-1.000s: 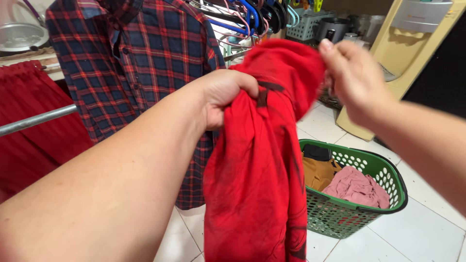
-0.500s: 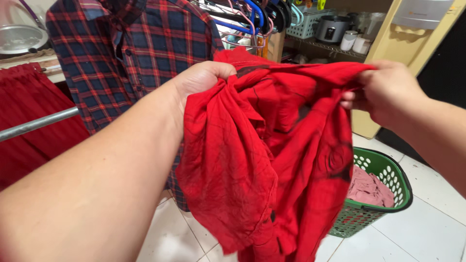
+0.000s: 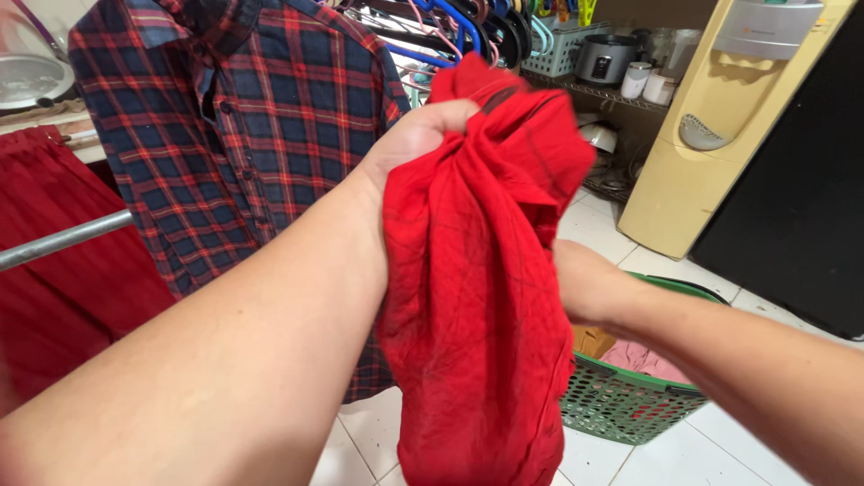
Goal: The person takes clothes from a green laundry basket, places them on hangers, and hangs them on a metal drying rack. The person handles a plaid shirt, a red t-shirt, and a pink top, arranging each on a hanger before placing it on the rack.
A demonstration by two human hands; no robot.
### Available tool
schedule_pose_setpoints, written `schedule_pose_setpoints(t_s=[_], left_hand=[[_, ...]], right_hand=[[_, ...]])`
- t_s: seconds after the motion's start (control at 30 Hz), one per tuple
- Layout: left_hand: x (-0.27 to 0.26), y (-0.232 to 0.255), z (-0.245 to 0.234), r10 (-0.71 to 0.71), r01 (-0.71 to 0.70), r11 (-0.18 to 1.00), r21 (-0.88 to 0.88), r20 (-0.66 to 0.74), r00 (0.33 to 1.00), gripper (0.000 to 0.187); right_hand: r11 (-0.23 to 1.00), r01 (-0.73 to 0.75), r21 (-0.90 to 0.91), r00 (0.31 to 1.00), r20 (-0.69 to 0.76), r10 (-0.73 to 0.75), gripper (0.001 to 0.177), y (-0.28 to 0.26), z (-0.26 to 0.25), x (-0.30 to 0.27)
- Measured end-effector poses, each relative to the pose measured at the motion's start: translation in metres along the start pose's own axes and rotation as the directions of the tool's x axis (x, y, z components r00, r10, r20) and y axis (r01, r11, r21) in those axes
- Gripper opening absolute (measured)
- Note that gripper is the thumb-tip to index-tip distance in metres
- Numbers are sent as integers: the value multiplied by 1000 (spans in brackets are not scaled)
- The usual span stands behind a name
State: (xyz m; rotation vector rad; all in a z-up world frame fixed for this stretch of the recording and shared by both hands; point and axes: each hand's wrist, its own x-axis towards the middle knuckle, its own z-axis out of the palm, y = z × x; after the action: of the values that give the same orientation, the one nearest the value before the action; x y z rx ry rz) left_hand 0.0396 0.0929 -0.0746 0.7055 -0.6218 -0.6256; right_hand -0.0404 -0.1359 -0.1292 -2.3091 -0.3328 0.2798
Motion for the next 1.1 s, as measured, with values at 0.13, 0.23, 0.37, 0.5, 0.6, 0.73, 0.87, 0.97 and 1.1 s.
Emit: schedule_pose_setpoints(t_s=[0.13,0.23,0.37,0.5,0.6,0.73,0.87,0.97,1.1], left_hand=[[-9,12,16,11,-11,1000,-11,-16,1000,18],[-28,20,26,60,-31,990,138,-213,975,22],[-49,20,29,-130,313,934,171,-653,746,33],[-52,7,32,175,638,640,429,-889,423,36],[-45,-2,46,431,719,304,626,-763,482,60],[-15,-39,75,180,611,224,759,-648,740,88],[2,-63,88,235,637,-225,737,-593,770,68],[0,-56,81,210,683,102,724,-686,696,45],[-12,-30,63,78,437,761,479,-736,672,32]], right_hand=[[933,-154,325,988,72,138,33,0,-9,11],[835,-82,544,993,114,24,32,1,-45,9],[727,32,686,998,17,-59,26,-23,-84,8],[659,133,740,977,-209,37,25,-46,-108,8],[485,208,849,965,-260,42,16,-52,-113,11],[432,203,879,953,-278,117,10,-60,-109,15],[368,210,906,960,-262,96,11,-67,-107,12],[440,259,860,927,-350,137,18,-58,-119,4],[605,293,740,837,-504,212,26,-29,-136,3]])
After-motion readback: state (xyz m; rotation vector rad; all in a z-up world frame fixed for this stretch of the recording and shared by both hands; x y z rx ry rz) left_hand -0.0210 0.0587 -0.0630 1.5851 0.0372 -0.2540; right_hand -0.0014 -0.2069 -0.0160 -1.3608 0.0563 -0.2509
